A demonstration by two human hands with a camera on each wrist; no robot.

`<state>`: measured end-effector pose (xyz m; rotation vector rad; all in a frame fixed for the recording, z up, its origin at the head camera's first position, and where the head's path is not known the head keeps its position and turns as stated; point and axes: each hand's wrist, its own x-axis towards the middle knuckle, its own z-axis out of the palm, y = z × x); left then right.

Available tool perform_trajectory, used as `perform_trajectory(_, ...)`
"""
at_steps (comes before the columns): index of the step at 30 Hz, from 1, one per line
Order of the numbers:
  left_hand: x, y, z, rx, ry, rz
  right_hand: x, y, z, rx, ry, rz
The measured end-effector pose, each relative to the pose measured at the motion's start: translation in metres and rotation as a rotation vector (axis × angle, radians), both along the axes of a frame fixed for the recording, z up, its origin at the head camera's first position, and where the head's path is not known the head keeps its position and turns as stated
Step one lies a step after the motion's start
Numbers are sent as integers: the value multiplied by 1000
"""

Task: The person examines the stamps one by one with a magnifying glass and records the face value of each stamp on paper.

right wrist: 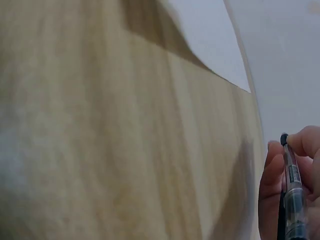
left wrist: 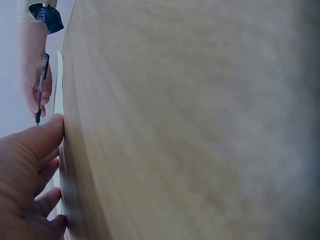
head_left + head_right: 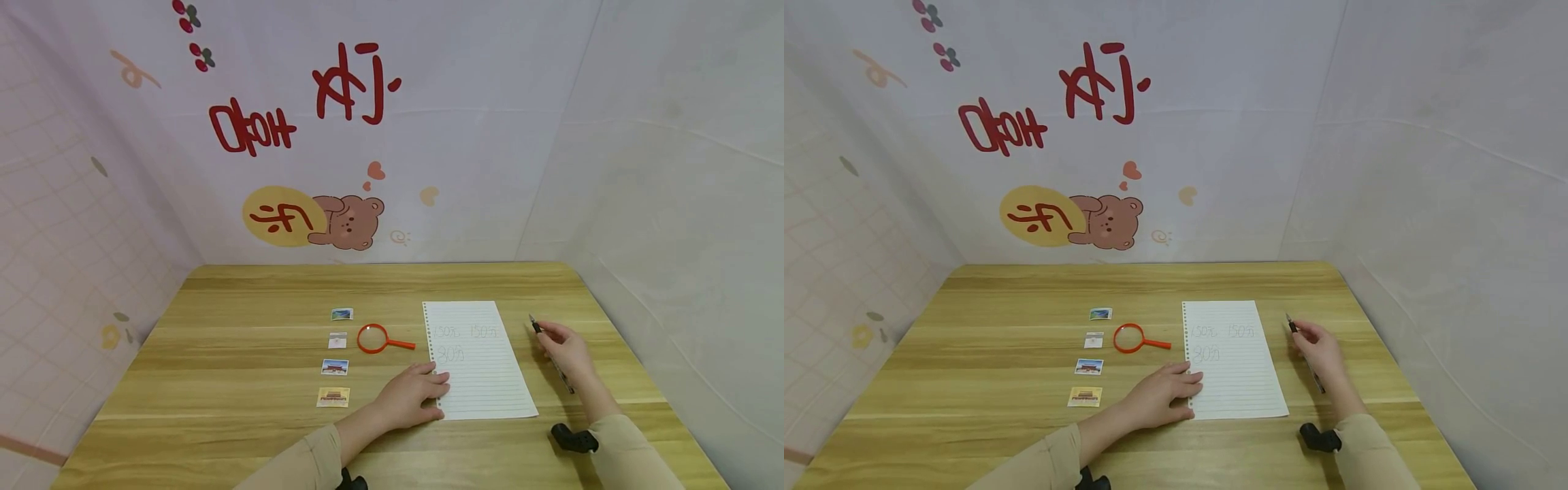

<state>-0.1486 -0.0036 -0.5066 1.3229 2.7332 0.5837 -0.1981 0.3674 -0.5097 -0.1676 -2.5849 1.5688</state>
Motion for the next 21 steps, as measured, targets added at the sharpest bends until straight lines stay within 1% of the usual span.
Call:
perform_trajectory(3, -1, -1, 0, 3, 16, -15, -2, 0, -4, 115, 2, -31)
perform_trajectory(6, -1, -2, 2, 18, 29, -25, -3, -1, -7, 231, 9, -51)
perform_trajectory(9, -1, -3, 6, 29, 32, -24, -4, -3, -8, 304, 18, -52)
perform_trajectory(12, -1, -5, 10, 38, 33, -19, -4, -5, -9, 333, 24, -54)
perform_trajectory(16, 0, -8, 12, 52, 33, -15, -6, -8, -11, 344, 30, -63)
perform_trajectory(21, 2, -13, 15, 78, 13, 3, -7, -10, -12, 374, 65, -52)
